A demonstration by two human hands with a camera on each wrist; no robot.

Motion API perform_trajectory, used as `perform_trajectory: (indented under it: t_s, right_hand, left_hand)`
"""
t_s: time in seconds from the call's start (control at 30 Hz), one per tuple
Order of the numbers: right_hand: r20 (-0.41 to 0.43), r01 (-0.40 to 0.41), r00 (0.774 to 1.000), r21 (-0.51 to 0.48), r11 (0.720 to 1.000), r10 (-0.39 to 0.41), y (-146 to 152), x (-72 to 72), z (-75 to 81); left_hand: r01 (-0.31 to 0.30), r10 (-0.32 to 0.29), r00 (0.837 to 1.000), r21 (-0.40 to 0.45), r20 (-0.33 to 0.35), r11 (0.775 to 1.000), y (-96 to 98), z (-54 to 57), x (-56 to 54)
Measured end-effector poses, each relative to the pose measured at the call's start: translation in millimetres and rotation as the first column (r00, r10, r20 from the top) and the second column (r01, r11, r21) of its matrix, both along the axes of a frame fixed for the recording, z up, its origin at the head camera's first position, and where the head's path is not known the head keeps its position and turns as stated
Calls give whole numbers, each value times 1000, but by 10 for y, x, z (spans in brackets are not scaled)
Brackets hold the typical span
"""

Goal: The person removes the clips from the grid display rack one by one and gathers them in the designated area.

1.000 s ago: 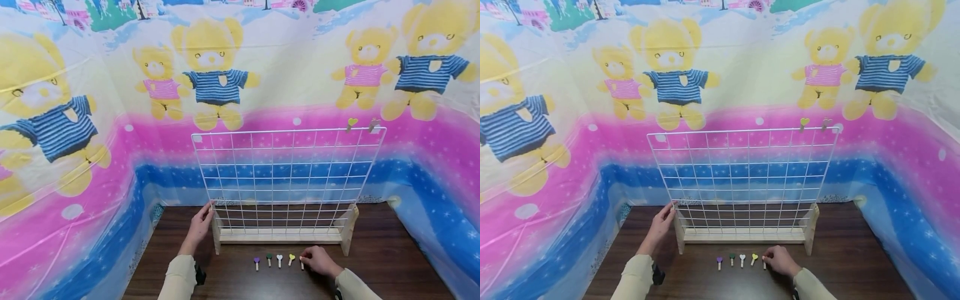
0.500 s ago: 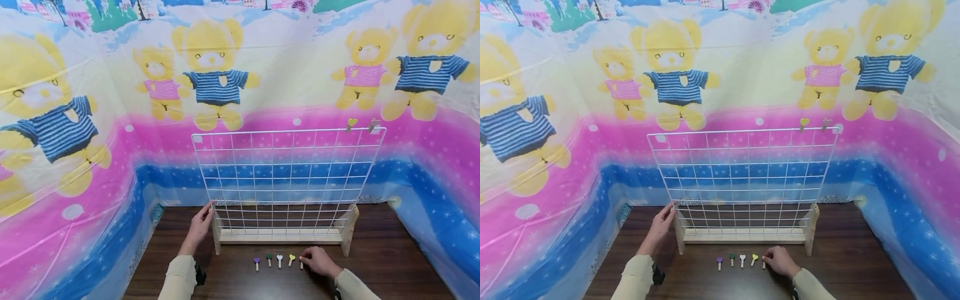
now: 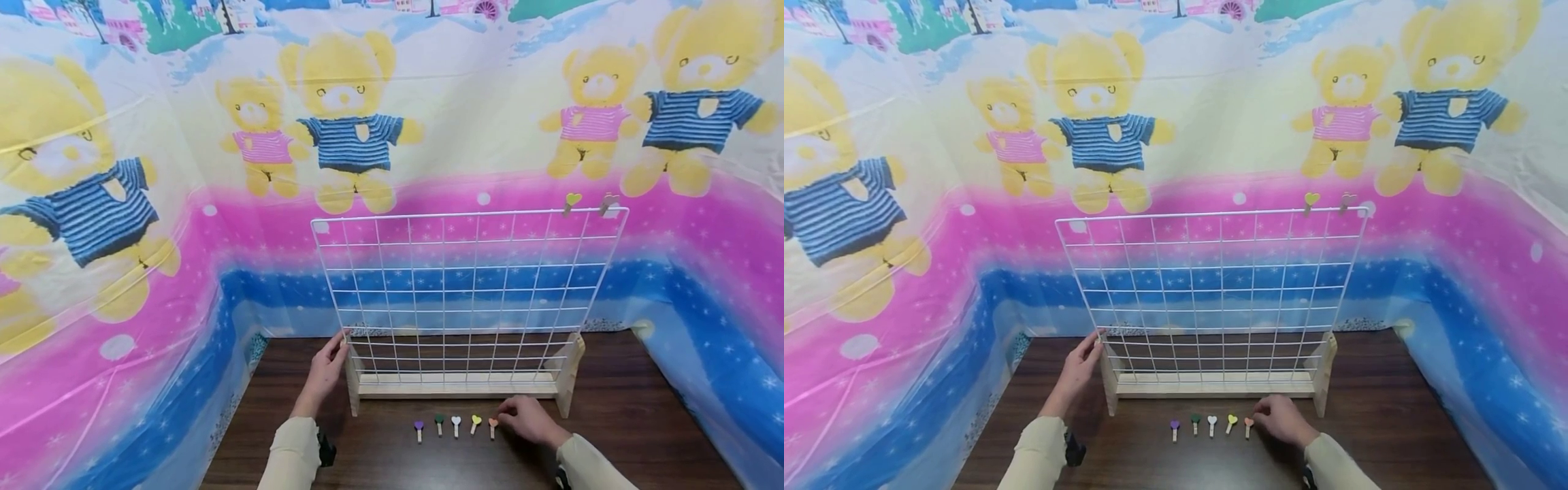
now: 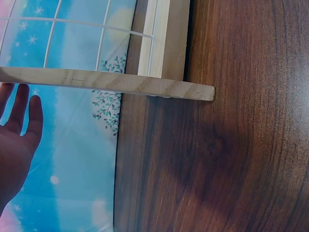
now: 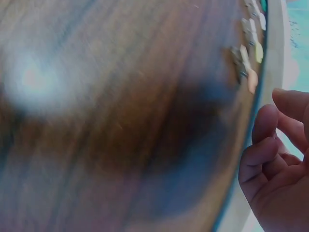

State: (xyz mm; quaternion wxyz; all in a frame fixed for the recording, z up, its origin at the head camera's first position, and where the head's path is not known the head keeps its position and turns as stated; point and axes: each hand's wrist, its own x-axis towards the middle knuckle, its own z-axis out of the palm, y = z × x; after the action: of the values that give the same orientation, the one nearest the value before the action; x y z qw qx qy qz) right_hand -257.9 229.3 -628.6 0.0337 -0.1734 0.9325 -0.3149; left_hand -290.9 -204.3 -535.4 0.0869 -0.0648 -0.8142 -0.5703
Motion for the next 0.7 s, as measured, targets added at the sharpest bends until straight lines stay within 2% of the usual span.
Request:
perform_trajectory:
  t_s: [0.17,0.3,0.43,0.6,0.7]
  right_hand:
    - [-12,-42,999,26,999,42,94,-42,188]
    - [-114,-80,990,59,995,86,158,-73,375]
    - [-191,-60,979,78,995,74,203,-83,627]
    - [-191,-30,981,63,998,41,245,-58,980]
    - [-195,-43,980,41,998,50,272,-37,1172]
  left_hand:
    - [0,0,1000,8,-4,1000,1,4,1]
    - [-4,4,1000,10,2,1000,10,7,4]
    - [-12,12,1000,-5,-12,1000,15,0,2]
    - [-11,10,1000,-10,-28,1000,7,-6,-3]
    - [-17,16,1000,-5,-17,1000,3,-10,-10]
